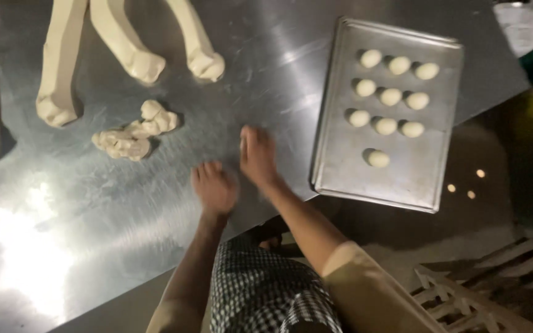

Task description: The person manually forms individual dough balls and places them on a tray.

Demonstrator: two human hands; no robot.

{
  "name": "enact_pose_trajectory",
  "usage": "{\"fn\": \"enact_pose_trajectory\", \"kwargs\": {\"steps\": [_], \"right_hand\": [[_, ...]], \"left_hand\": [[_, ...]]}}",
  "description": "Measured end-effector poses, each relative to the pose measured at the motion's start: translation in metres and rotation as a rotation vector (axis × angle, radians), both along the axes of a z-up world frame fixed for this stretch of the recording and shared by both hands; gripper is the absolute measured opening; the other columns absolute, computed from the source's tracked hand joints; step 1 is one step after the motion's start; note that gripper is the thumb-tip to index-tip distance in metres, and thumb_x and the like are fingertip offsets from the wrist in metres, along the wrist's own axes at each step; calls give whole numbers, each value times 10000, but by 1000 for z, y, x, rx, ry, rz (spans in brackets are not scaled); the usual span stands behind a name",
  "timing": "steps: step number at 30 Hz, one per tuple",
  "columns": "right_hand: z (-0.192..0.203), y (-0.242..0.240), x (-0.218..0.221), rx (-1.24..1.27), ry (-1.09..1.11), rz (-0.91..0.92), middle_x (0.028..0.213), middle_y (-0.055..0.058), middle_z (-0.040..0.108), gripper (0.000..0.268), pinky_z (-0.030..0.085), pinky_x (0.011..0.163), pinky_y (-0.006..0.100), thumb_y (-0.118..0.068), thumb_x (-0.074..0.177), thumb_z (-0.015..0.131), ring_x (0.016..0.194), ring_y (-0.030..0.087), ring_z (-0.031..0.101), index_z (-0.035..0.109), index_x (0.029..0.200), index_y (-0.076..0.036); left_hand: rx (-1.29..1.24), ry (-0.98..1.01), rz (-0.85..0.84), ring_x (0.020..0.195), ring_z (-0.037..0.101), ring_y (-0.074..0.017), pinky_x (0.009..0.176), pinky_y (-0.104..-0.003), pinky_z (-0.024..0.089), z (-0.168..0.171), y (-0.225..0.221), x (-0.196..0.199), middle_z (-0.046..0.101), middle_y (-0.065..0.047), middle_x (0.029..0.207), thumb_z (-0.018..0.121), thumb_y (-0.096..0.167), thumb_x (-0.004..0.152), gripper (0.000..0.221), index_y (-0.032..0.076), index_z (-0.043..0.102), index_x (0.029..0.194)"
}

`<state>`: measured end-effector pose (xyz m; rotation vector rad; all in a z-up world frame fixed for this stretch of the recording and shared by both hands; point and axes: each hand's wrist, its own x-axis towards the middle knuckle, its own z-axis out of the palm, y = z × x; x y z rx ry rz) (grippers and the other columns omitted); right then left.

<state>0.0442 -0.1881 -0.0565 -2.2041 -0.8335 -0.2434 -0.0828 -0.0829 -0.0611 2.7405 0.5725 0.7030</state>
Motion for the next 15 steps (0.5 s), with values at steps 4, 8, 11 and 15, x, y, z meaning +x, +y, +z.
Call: {"fn": "enact_pose_trajectory", "kwargs": {"steps": [4, 8, 11, 15], "right_hand": [[-7, -79, -49, -199, -138, 232, 1089, 227, 624, 250, 477, 936, 551, -116, 976, 588, 1008, 414, 605, 533, 1202, -23], [6, -90, -13, -207, -169, 99, 1049, 243, 619, 232, 454, 891, 553, -100, 918, 603, 973, 404, 598, 531, 1128, -31], [7, -61, 20, -280, -70, -61, 1067, 223, 639, 252, 435, 888, 520, -64, 914, 585, 982, 391, 602, 536, 1157, -16], [3, -17, 60, -265, 3, -232, 997, 160, 657, 167, 413, 872, 507, -71, 950, 612, 924, 352, 603, 550, 1105, -56]], "left_hand": [[-58, 128, -272, 1086, 600, -357, 1034, -493, 455, -31, -5, -95, 637, -143, 1052, 592, 88, 861, 125, 48, 611, 978], [-149, 199, -249, 1046, 538, -419, 932, -525, 428, -34, 58, -99, 593, -221, 1066, 656, 167, 745, 363, 26, 645, 1079], [-66, 270, -128, 1090, 532, -348, 985, -504, 436, -45, 84, -54, 600, -148, 1108, 624, 104, 828, 233, 89, 639, 1059], [-47, 181, -23, 981, 549, -368, 911, -521, 423, -26, 85, 17, 605, -155, 998, 654, 183, 806, 188, 70, 597, 945]]}}
